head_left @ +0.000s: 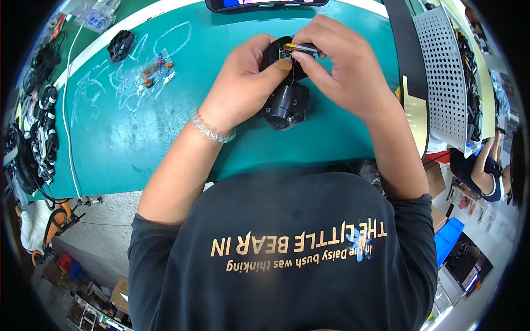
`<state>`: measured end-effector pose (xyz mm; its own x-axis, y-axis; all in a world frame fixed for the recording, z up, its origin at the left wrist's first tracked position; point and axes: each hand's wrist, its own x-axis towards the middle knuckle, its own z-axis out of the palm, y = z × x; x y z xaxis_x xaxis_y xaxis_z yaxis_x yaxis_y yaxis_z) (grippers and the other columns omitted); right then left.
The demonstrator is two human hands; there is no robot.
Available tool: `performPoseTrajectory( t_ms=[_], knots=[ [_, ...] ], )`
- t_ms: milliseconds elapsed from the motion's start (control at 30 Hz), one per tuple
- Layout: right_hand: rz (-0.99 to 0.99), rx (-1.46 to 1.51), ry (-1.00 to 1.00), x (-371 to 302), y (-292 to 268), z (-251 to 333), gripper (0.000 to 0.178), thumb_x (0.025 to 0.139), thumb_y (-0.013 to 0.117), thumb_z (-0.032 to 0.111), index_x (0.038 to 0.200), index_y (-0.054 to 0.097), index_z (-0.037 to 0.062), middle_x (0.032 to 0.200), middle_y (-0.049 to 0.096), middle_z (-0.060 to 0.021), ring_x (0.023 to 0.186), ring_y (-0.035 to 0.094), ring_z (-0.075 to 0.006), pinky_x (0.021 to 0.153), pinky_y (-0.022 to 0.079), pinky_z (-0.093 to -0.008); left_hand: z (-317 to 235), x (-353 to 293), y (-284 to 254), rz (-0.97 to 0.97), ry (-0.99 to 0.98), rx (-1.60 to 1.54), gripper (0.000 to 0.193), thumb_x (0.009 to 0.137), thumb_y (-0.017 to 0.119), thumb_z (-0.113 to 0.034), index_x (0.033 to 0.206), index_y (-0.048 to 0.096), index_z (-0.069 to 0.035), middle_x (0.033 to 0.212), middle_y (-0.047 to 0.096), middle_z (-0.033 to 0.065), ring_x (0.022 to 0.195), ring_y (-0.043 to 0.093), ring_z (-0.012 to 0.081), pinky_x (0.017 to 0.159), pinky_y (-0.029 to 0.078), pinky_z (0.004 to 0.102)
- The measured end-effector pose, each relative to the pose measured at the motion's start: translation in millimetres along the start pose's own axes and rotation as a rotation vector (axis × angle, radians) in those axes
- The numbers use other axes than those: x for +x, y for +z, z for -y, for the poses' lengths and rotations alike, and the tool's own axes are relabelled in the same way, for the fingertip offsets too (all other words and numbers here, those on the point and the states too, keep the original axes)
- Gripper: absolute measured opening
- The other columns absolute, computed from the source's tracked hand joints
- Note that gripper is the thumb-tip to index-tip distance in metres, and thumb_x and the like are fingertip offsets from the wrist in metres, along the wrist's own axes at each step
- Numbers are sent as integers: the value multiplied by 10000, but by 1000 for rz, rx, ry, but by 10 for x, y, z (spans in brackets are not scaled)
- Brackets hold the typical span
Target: The person assembles small electronic devices at a workbench, inserting batteries and connecting wires to circuit boards. They handle multiple units sequentially, placing finished items into a white basket while referencing a video on a smartphone.
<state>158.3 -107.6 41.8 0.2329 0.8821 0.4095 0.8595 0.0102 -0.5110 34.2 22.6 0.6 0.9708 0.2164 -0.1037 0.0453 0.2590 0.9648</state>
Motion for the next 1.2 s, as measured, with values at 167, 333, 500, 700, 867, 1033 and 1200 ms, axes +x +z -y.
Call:
performPoseTrajectory(
  t_ms=[167,333,500,700,867,1033,1200],
  knots=[
    [-9,1,-39,30,-11,-19,150,741,639,51,851,540,29,783,539,-98,665,539,-286,580,435,-364,8,3,-29,32,-33,51,198,880,551,-93,1032,528,33,871,601,32,765,546,50,657,455,205],
    [48,29,-4,46,-46,-4,150,733,638,42,855,551,34,785,541,-90,616,536,-268,549,431,-357,11,2,-15,23,-27,46,223,882,544,-86,1065,515,41,866,595,27,762,546,63,677,458,211],
    [56,16,-38,64,-50,-17,155,721,632,26,857,557,32,782,531,-95,651,540,-285,562,433,-367,-21,-4,-31,82,-55,45,237,896,518,-90,1092,501,40,919,589,33,823,536,68,738,450,214],
    [81,14,-86,114,-57,0,143,717,625,15,846,565,24,788,535,-114,719,545,-319,610,442,-390,-11,18,-89,130,-78,77,257,907,507,-113,1119,495,33,955,578,29,850,520,63,764,442,221],
    [89,35,-102,120,-58,-37,122,741,616,21,857,575,22,798,546,-120,737,551,-328,633,448,-394,-76,29,-138,219,-95,-41,308,900,530,-132,1160,494,27,992,578,22,870,520,59,791,435,213],
    [136,28,-125,161,-135,-55,109,775,583,29,882,579,10,820,562,-127,748,553,-334,648,450,-400,-104,45,-181,213,-144,-59,354,887,542,-124,1203,484,26,1014,586,23,898,537,64,807,436,205],
    [255,131,-123,347,-326,114,74,804,553,42,835,537,-24,734,545,-165,693,540,-314,628,428,-368,-64,40,-169,148,-133,-127,326,861,554,-98,1143,523,61,952,608,44,796,552,70,704,460,206]
  ],
)
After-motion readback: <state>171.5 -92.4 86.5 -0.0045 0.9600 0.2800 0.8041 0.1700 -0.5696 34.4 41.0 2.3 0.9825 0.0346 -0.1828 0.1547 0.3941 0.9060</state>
